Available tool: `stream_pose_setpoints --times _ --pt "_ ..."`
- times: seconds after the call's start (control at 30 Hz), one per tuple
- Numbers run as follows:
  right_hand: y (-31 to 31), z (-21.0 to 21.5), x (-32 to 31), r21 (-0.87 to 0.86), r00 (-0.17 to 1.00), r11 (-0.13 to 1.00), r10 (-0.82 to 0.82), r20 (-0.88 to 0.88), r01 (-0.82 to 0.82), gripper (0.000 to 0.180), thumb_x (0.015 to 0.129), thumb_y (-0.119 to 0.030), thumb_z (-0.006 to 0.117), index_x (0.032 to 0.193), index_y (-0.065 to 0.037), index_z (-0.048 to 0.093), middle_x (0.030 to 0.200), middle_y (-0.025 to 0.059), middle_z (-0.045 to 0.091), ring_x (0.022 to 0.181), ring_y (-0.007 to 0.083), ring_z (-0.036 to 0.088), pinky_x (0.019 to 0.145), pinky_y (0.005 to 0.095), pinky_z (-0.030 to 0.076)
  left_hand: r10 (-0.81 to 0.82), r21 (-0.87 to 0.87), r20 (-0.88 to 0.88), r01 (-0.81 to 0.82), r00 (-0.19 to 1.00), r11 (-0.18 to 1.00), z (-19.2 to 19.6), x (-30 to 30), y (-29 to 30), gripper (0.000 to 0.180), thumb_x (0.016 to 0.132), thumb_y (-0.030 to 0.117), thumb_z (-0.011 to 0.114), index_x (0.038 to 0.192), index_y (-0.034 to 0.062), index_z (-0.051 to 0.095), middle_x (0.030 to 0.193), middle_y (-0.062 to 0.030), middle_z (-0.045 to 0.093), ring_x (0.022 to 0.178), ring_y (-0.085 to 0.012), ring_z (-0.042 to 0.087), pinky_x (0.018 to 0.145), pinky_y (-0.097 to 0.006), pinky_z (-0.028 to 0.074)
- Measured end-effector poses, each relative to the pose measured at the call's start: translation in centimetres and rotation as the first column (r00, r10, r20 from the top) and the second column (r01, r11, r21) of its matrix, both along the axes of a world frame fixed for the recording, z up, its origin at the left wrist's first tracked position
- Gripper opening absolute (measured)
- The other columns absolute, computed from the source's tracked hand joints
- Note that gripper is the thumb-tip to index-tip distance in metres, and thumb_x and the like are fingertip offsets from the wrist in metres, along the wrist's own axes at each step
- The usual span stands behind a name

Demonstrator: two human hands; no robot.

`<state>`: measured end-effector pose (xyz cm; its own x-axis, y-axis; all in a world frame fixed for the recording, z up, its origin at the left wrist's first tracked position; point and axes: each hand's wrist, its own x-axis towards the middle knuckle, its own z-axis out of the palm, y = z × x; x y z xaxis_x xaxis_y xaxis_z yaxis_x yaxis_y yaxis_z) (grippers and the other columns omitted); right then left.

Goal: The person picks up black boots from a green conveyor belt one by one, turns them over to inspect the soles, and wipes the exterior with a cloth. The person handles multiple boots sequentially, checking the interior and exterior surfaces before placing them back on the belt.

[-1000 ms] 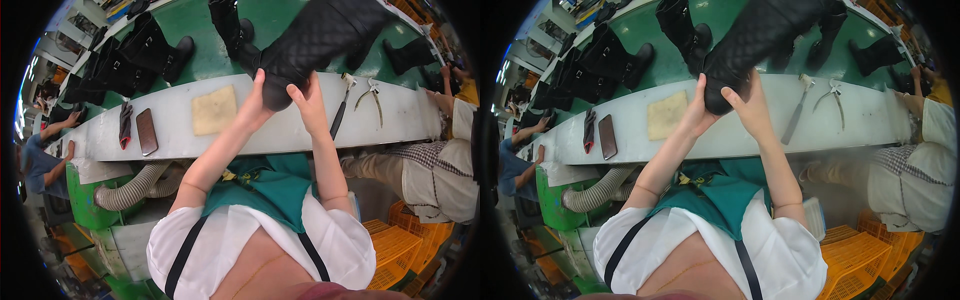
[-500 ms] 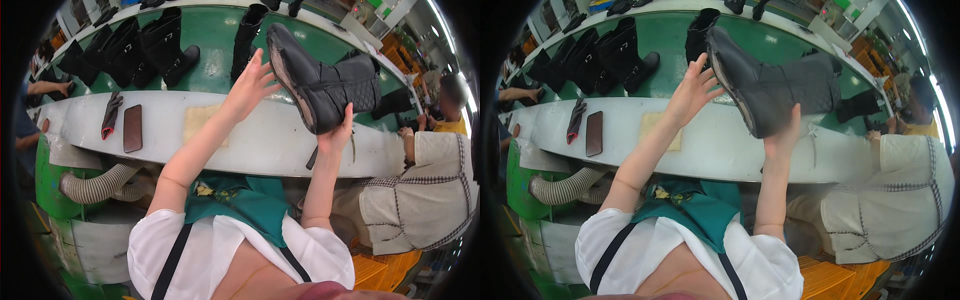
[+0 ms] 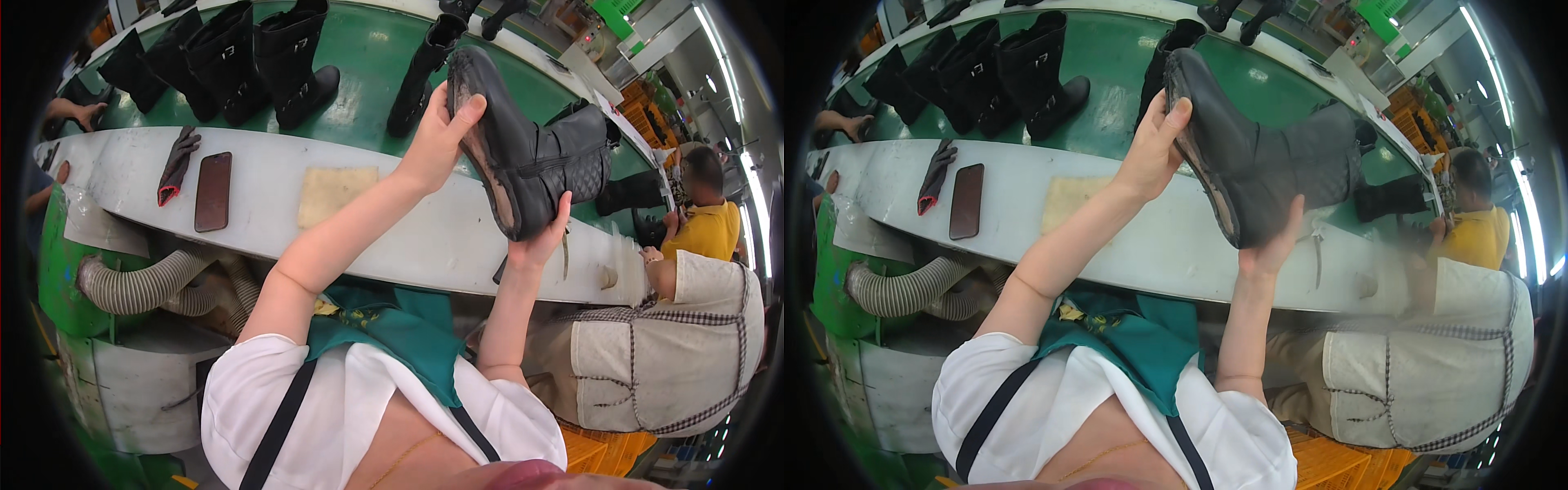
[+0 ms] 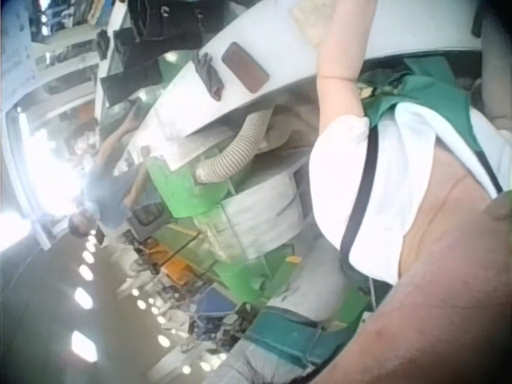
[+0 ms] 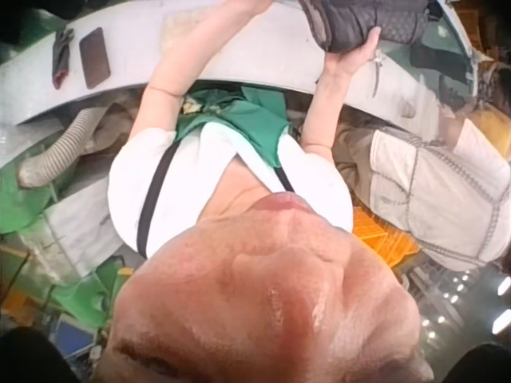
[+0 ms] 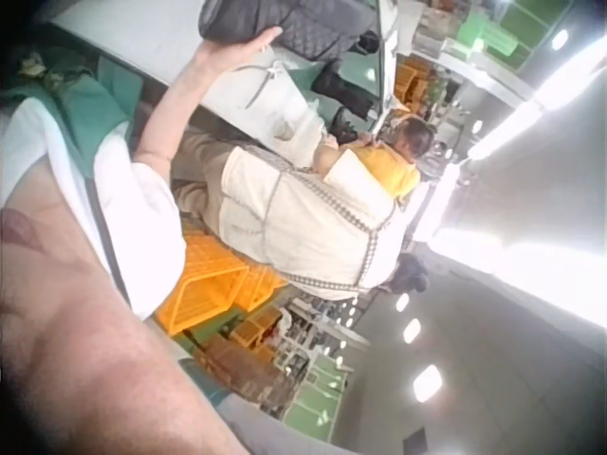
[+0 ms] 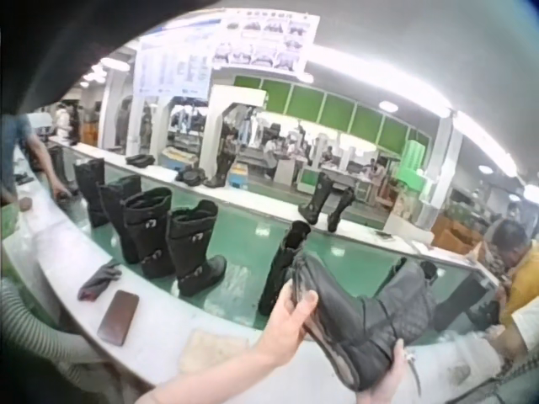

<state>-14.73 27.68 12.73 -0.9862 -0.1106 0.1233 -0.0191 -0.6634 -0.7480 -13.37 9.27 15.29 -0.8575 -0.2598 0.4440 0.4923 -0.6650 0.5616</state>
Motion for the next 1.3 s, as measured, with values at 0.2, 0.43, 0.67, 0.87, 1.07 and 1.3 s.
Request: stream_pose_setpoints --times 0.2,0.43,0.67,0.87,1.07,1.3 --pt "0.0 0.4 0.0 0.104 0.999 0.994 0.029 -0.032 -0.026 0.061 0.093 -0.043 0.045 0.136 -0.001 0.036 0.134 0.0157 0.046 0.120 0.0286 0.050 0.101 0.0414 0.040 -0.081 -0.060 -0.011 0.080 0.997 0.995 -2.3 -1.4 -1.2 0.059 0.094 0.044 0.051 0.136 0.0091 0.030 0.126 -0.0065 0.047 0.114 -0.0175 0.050 0.092 -0.037 0.044" --pt "-0.2 -0.4 -5.2 0.347 0.929 0.898 -0.150 -0.337 0.271 0.057 0.089 -0.026 0.060 0.133 0.005 0.038 0.130 0.0151 0.048 0.115 0.0223 0.051 0.100 0.0355 0.040 -0.042 -0.343 0.528 0.258 0.848 0.903 -8.5 -2.8 -5.0 0.076 0.092 0.038 0.055 0.147 0.0068 0.014 0.141 -0.0165 0.035 0.121 -0.0256 0.048 0.098 -0.038 0.043" --pt "-4.0 -8.1 -19.9 0.666 0.755 0.430 -0.057 -0.653 0.609 0.072 0.084 -0.036 0.065 0.128 0.014 0.039 0.126 0.0272 0.051 0.118 0.0344 0.049 0.100 0.0364 0.036 0.012 -0.541 0.533 0.330 0.846 0.774 -10.0 -0.7 -5.1 0.070 0.092 0.038 0.055 0.147 0.0098 0.021 0.143 -0.0179 0.033 0.123 -0.0268 0.046 0.099 -0.038 0.043" --pt "-0.7 -14.7 -25.4 0.964 0.972 0.128 -0.001 -0.236 0.234 0.095 0.082 -0.044 0.063 0.140 0.014 0.016 0.135 0.0322 0.040 0.128 0.0368 0.040 0.105 0.0358 0.032 0.329 -0.673 0.460 0.083 0.825 0.735 -10.0 -3.8 -8.4 0.084 0.085 0.042 0.063 0.148 0.0097 0.017 0.146 -0.0195 0.027 0.129 -0.0307 0.039 0.100 -0.041 0.040" --pt "-0.3 -9.3 -15.6 0.860 0.979 0.509 0.192 -0.072 -0.037 0.088 0.090 -0.034 0.056 0.146 -0.001 -0.002 0.145 0.0241 0.030 0.132 0.0292 0.037 0.108 0.0332 0.029 0.683 -0.899 -0.143 -0.383 0.717 0.214 -13.6 -14.7 -11.5 0.084 0.084 0.041 0.064 0.145 0.0023 0.021 0.136 -0.0215 0.041 0.117 -0.0330 0.050 0.096 -0.037 0.040" --pt "3.2 -7.2 -9.9 0.816 0.940 0.576 0.302 -0.160 -0.046 0.066 0.096 -0.025 0.046 0.149 -0.008 0.010 0.145 0.0203 0.032 0.131 0.0292 0.038 0.108 0.0365 0.031 0.431 -0.522 0.493 -0.140 0.756 0.842 -6.9 -12.8 -10.6 0.058 0.092 0.046 0.051 0.118 -0.0060 0.052 0.105 -0.0131 0.064 0.094 -0.0213 0.064 0.070 -0.035 0.056"
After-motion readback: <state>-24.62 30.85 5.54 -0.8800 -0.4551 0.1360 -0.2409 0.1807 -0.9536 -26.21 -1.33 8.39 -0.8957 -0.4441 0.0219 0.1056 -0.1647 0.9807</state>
